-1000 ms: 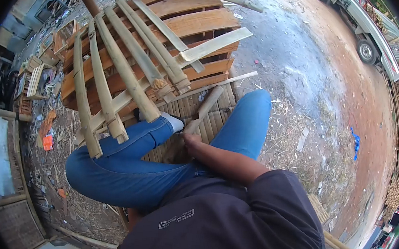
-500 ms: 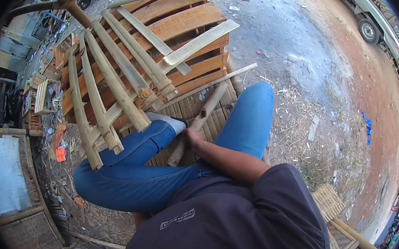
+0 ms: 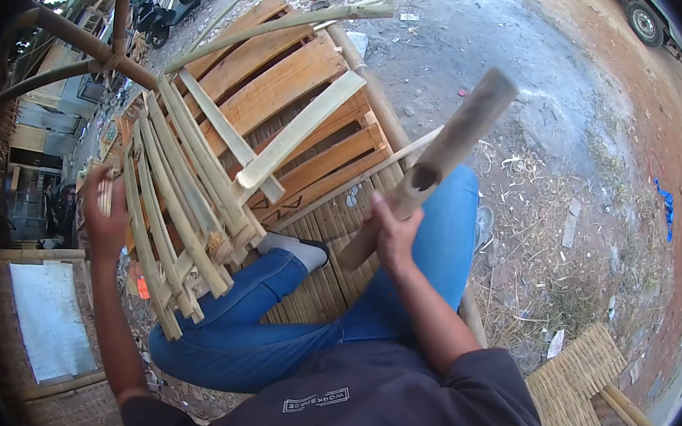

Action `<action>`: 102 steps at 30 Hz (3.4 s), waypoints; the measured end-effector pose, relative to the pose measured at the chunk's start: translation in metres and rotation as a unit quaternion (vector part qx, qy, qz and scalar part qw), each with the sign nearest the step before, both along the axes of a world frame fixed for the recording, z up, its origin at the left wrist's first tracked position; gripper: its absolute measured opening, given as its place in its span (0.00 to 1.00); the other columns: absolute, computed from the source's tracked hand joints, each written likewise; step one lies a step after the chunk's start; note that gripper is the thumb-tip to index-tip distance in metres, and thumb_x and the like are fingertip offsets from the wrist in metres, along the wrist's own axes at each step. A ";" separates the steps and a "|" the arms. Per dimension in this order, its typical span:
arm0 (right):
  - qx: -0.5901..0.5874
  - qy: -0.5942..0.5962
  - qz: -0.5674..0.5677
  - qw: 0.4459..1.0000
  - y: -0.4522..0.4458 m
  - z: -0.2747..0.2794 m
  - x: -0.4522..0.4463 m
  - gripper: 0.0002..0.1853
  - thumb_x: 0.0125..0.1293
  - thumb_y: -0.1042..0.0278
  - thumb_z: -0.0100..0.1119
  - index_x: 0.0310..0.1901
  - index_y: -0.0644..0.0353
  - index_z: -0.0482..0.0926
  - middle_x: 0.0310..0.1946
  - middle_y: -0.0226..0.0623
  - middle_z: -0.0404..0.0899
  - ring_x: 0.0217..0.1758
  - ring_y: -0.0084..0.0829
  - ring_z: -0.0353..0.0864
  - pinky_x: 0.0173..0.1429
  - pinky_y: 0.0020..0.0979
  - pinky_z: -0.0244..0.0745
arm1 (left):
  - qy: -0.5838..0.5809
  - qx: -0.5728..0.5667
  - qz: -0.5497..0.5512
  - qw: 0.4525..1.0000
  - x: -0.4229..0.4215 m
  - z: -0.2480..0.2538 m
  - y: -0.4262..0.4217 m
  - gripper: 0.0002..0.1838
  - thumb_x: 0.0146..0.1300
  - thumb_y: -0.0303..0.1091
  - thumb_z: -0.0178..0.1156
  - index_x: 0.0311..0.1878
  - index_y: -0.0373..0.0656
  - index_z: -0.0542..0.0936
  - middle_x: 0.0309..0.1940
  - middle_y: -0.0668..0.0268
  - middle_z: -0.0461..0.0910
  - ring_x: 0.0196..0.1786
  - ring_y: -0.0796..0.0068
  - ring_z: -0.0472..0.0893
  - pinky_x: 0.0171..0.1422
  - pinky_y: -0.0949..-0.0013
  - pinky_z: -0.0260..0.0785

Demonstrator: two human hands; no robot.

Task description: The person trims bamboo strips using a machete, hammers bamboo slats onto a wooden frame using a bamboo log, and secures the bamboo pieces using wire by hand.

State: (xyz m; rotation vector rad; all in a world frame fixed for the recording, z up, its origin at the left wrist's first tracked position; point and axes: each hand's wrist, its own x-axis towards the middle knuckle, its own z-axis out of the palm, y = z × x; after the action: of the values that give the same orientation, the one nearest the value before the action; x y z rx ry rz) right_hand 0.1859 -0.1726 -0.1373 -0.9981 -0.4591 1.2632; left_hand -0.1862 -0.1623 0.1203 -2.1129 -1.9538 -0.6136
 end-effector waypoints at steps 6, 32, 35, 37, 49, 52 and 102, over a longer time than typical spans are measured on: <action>0.104 -0.170 0.014 0.980 0.134 0.065 0.096 0.19 0.61 0.65 0.73 0.48 0.66 0.79 0.25 0.33 0.81 0.25 0.21 0.80 0.31 0.25 0.77 | 0.195 -0.022 -0.210 0.958 0.134 -0.052 0.190 0.22 0.69 0.38 0.57 0.64 0.42 0.71 0.58 0.53 0.75 0.62 0.50 0.73 0.68 0.51 0.63; 0.134 -0.314 0.262 0.903 0.231 0.136 0.053 0.13 0.60 0.65 0.74 0.36 0.64 0.81 0.28 0.33 0.83 0.27 0.23 0.80 0.34 0.28 0.76 | 0.006 -0.028 -0.301 0.953 0.132 -0.088 0.245 0.20 0.67 0.48 0.64 0.49 0.39 0.79 0.44 0.57 0.79 0.46 0.52 0.83 0.49 0.55 0.76; 0.136 -0.348 0.261 0.890 0.227 0.131 0.042 0.15 0.58 0.63 0.76 0.36 0.64 0.81 0.27 0.32 0.82 0.28 0.22 0.79 0.35 0.28 0.76 | 0.005 -0.032 -0.294 0.955 0.120 -0.093 0.237 0.21 0.67 0.49 0.64 0.50 0.39 0.79 0.45 0.58 0.79 0.47 0.53 0.83 0.50 0.55 0.76; 0.138 -0.351 0.249 0.892 0.225 0.132 0.038 0.16 0.58 0.62 0.77 0.37 0.65 0.82 0.27 0.32 0.82 0.28 0.21 0.79 0.35 0.28 0.76 | 0.003 -0.031 -0.285 0.958 0.113 -0.096 0.236 0.22 0.66 0.50 0.64 0.49 0.40 0.80 0.45 0.59 0.79 0.49 0.54 0.82 0.52 0.54 0.75; 0.107 -0.568 0.124 0.807 0.218 0.125 0.075 0.22 0.56 0.54 0.76 0.40 0.66 0.82 0.26 0.41 0.84 0.28 0.30 0.85 0.36 0.34 0.79 | 0.031 -0.070 -0.196 0.978 0.114 -0.108 0.252 0.30 0.69 0.63 0.55 0.60 0.48 0.76 0.54 0.60 0.76 0.61 0.57 0.76 0.67 0.48 0.66; 0.144 -0.637 0.113 0.749 0.191 0.125 0.096 0.21 0.56 0.57 0.75 0.42 0.65 0.81 0.28 0.45 0.84 0.30 0.33 0.85 0.38 0.35 0.78 | 0.092 0.036 -0.179 0.979 0.109 -0.124 0.256 0.37 0.70 0.69 0.46 0.69 0.51 0.70 0.61 0.57 0.72 0.68 0.55 0.71 0.74 0.39 0.57; 0.201 -0.806 0.065 0.552 0.165 0.141 0.132 0.27 0.67 0.56 0.66 0.66 0.46 0.70 0.43 0.48 0.86 0.41 0.50 0.88 0.40 0.46 0.81 | -0.026 0.062 -0.291 0.954 0.107 -0.111 0.282 0.27 0.57 0.57 0.71 0.39 0.38 0.79 0.36 0.52 0.78 0.40 0.53 0.81 0.44 0.56 0.75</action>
State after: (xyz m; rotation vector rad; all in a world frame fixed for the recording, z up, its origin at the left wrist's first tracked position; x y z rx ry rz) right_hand 0.3184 -0.0075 0.0040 -1.4885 -2.1529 -0.1209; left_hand -0.0792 0.1193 0.0095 -2.6091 -1.2472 -0.8674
